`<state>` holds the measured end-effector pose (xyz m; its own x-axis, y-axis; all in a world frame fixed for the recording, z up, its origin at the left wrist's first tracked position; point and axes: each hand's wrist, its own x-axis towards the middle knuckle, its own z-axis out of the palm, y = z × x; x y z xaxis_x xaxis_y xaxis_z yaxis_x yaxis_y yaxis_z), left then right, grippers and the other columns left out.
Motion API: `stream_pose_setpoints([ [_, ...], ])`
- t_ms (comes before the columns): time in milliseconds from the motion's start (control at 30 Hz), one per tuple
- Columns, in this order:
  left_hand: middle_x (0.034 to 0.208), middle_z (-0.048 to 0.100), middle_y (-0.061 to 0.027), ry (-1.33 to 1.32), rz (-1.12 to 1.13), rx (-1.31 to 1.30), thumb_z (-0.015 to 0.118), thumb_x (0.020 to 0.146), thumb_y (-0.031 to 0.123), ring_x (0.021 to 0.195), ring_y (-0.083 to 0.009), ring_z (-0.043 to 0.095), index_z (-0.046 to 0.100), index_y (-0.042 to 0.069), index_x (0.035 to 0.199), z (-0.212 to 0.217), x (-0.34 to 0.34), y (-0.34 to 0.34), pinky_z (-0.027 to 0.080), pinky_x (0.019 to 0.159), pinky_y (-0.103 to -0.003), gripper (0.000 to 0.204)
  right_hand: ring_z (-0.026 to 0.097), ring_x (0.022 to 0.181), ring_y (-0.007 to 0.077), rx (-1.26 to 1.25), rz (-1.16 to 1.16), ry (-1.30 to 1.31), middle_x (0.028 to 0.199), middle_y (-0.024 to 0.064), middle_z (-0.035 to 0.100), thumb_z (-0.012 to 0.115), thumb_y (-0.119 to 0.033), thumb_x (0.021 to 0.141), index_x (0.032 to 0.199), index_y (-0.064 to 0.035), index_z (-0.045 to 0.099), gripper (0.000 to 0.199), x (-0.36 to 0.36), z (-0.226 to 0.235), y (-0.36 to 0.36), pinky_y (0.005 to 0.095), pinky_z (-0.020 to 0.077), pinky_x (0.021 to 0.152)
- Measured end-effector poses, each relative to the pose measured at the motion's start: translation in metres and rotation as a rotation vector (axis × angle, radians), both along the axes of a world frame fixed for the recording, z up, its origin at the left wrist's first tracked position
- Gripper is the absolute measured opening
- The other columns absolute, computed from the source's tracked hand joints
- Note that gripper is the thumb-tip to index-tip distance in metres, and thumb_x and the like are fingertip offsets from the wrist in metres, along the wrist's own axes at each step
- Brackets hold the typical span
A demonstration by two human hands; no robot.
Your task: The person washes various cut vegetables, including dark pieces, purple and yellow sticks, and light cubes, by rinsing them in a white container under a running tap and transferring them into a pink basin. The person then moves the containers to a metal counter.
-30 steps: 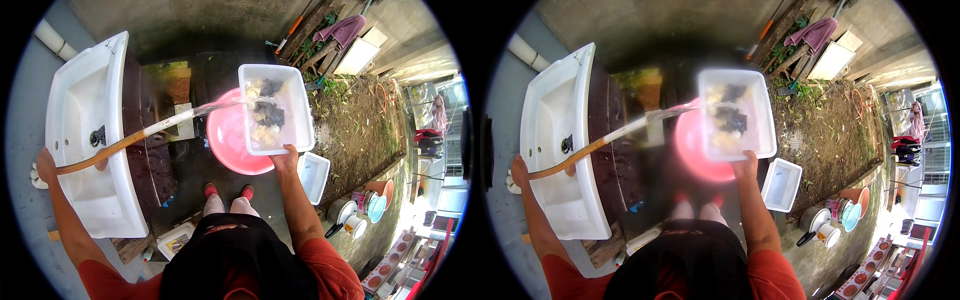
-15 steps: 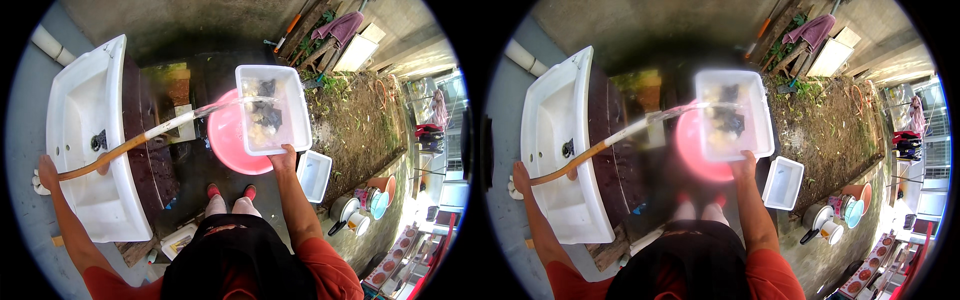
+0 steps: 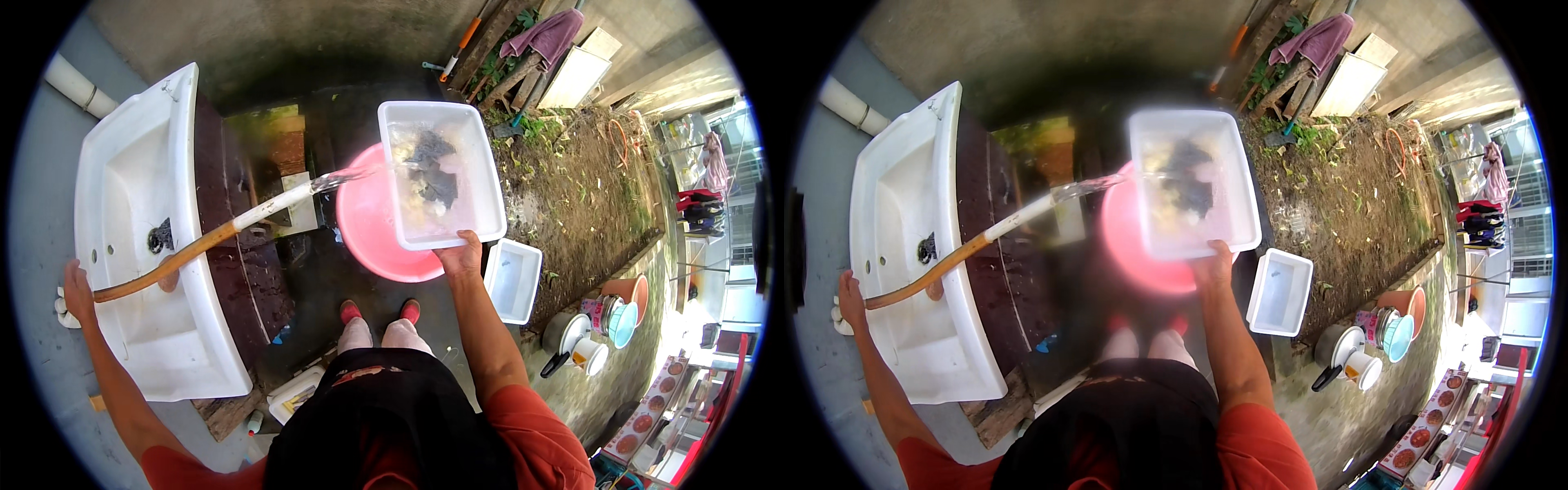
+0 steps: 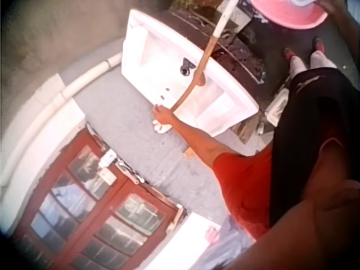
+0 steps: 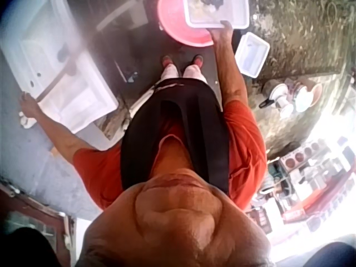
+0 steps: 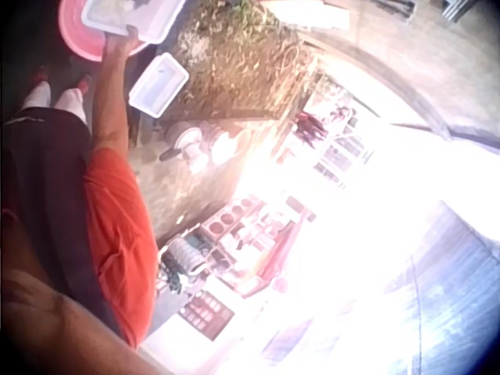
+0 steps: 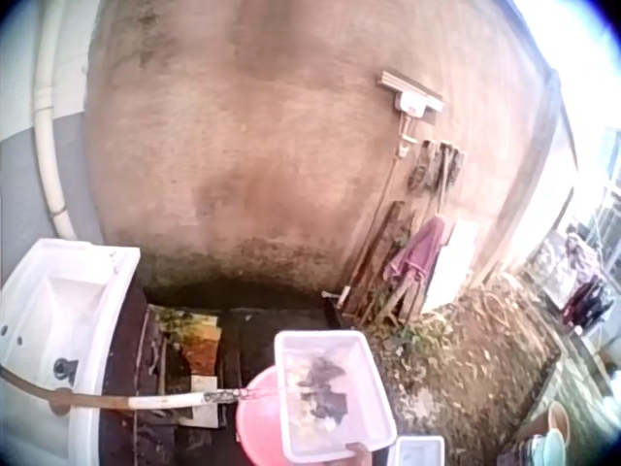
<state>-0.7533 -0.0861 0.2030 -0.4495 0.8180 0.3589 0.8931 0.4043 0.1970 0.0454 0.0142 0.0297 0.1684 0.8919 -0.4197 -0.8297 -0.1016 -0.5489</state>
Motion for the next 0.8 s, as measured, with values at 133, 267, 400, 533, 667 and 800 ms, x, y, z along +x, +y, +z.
stream_pose_setpoints([
  [133,0.099,0.058,-0.0061,-0.257,-0.104,0.174,0.042,0.080,0.000,0.094,-0.0169,0.053,0.056,0.001,0.105,-0.010,-0.011,-0.012,0.039,0.086,-0.027,0.029,0.040,0.116,0.0395,-0.021,-0.013,0.094,0.124,0.0162,0.041,0.050,-0.003,0.062,0.129,-0.0040,0.034,0.069,-0.006,0.013,-0.013,0.0612,0.0300,0.098],
  [267,0.094,0.054,-0.0022,-0.343,-0.086,0.237,0.041,0.074,-0.006,0.092,-0.0131,0.048,0.057,0.002,0.099,-0.012,-0.016,-0.023,0.035,0.087,-0.025,0.031,0.039,0.117,0.0378,-0.186,-0.039,0.157,0.122,0.0163,0.042,0.049,-0.002,0.063,0.127,-0.0008,0.036,0.065,-0.010,0.040,-0.035,0.0569,0.0268,0.102],
  [400,0.107,0.058,-0.0081,0.026,0.001,0.030,0.043,0.074,-0.005,0.105,-0.0218,0.049,0.058,0.003,0.108,0.001,-0.011,-0.011,0.035,0.094,-0.033,0.037,0.040,0.117,0.0383,-0.150,-0.100,0.104,0.123,0.0175,0.043,0.051,-0.005,0.063,0.128,-0.0011,0.035,0.067,0.009,0.029,-0.071,0.0571,0.0285,0.100],
  [533,0.122,0.053,-0.0146,0.573,-0.096,0.037,0.050,0.078,0.000,0.119,-0.0324,0.043,0.055,0.005,0.118,0.035,0.155,0.018,0.031,0.101,-0.043,0.041,0.042,0.115,0.0394,-0.057,-0.070,0.130,0.122,0.0161,0.045,0.054,-0.007,0.060,0.128,-0.0033,0.036,0.070,0.042,0.047,-0.110,0.0577,0.0299,0.100],
  [667,0.111,0.059,-0.0121,-0.327,-0.544,0.154,0.057,0.083,0.006,0.111,-0.0263,0.049,0.063,0.005,0.105,-0.013,0.366,0.032,0.035,0.097,-0.036,0.023,0.043,0.112,0.0395,-0.088,-0.116,0.118,0.119,0.0166,0.047,0.055,-0.007,0.060,0.125,-0.0034,0.039,0.066,0.082,0.032,-0.126,0.0561,0.0293,0.101],
  [800,0.081,0.064,-0.0058,-0.474,-1.226,0.050,0.066,0.075,0.012,0.085,-0.0232,0.057,0.066,0.007,0.084,0.017,0.618,0.010,0.042,0.077,-0.036,0.010,0.045,0.111,0.0372,-0.098,-0.151,0.143,0.117,0.0169,0.049,0.055,-0.007,0.060,0.124,-0.0035,0.039,0.065,0.120,0.050,-0.186,0.0529,0.0307,0.101],
])
